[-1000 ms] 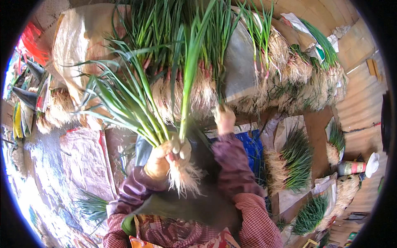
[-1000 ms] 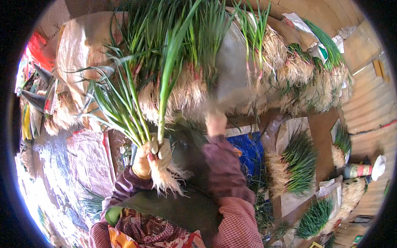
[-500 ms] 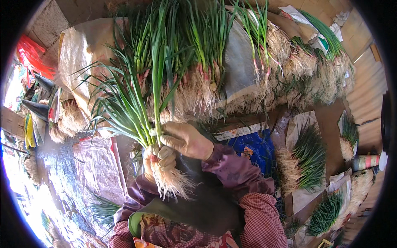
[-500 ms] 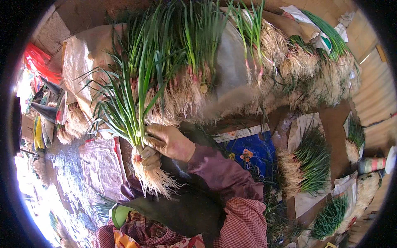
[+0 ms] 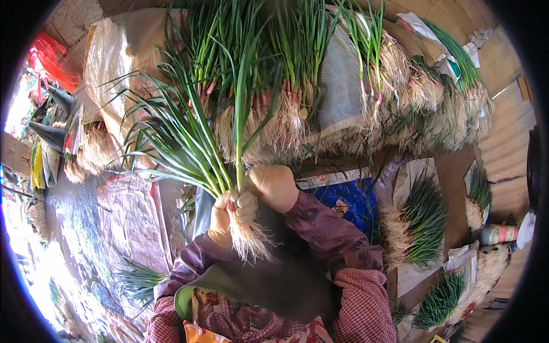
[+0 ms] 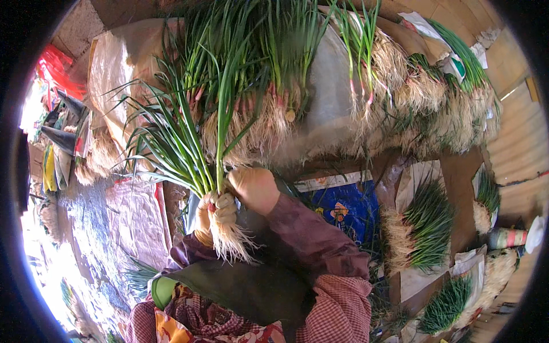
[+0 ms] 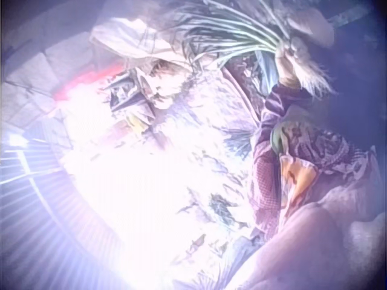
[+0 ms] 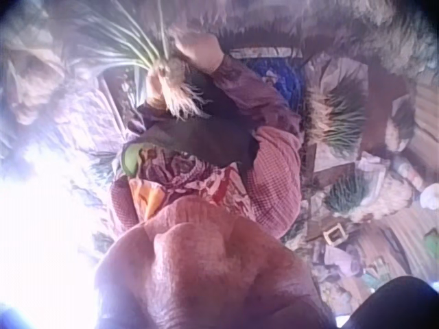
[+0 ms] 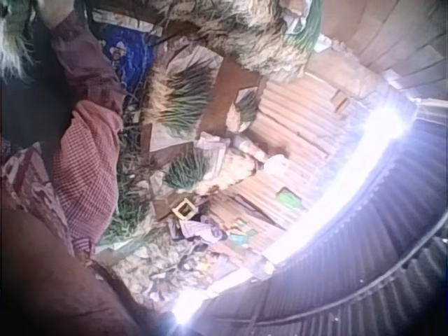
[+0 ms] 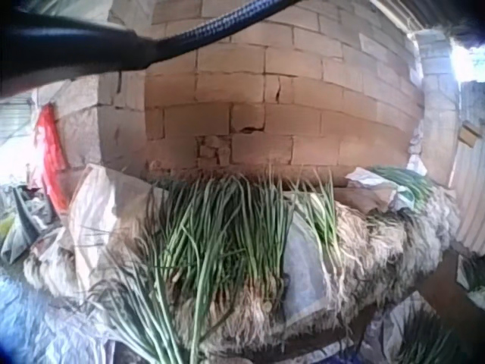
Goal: The person sorts and bundles green onions by hand, removing roots and arranging them into neat bunches. The person places the prepared bundles into a sack.
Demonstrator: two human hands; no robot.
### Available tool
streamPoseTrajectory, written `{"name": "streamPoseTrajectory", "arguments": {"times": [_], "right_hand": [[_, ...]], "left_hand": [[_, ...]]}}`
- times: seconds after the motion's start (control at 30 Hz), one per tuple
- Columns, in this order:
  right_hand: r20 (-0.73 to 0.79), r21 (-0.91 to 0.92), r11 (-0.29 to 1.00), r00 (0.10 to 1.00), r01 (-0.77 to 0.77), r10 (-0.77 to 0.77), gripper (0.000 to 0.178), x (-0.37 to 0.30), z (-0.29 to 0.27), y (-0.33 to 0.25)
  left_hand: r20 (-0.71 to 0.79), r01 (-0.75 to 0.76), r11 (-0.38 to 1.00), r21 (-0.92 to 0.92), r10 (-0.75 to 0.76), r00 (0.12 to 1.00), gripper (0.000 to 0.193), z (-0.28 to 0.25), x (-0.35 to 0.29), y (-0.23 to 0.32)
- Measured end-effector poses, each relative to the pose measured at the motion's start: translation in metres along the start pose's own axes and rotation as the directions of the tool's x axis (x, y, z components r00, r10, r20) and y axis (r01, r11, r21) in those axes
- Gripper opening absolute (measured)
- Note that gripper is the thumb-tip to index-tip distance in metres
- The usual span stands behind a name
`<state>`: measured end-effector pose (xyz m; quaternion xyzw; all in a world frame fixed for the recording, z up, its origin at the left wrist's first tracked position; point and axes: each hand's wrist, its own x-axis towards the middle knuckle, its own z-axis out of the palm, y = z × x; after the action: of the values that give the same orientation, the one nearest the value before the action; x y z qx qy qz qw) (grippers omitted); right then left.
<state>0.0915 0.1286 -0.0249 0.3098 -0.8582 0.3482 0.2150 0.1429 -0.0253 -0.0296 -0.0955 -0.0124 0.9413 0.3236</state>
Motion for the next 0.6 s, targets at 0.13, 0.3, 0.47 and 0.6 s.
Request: {"name": "streamPoseTrajectory", "arguments": {"times": [0.13,0.3,0.47,0.6], "right_hand": [[-0.12,0.012,0.955,0.948,-0.296,0.295,0.023,-0.001,0.032,0.051],[0.588,0.808,-0.17,0.75,-0.564,0.305,0.029,0.027,-0.004,0.008],[0.573,0.82,-0.196,0.778,-0.538,0.259,0.034,0.037,0.002,-0.01],[0.04,0.311,0.902,0.952,-0.3,0.303,0.019,0.032,-0.007,-0.015]], "left_hand": [[0.165,0.056,0.979,0.195,-0.089,0.982,0.025,0.024,-0.011,-0.001],[0.173,0.184,0.975,0.124,-0.204,0.964,0.02,0.002,-0.014,0.015],[-0.069,-0.059,0.967,0.247,0.079,0.995,0.017,0.02,-0.012,-0.003],[-0.087,-0.043,0.952,0.303,0.073,0.994,0.023,0.0,-0.007,-0.002]]}}
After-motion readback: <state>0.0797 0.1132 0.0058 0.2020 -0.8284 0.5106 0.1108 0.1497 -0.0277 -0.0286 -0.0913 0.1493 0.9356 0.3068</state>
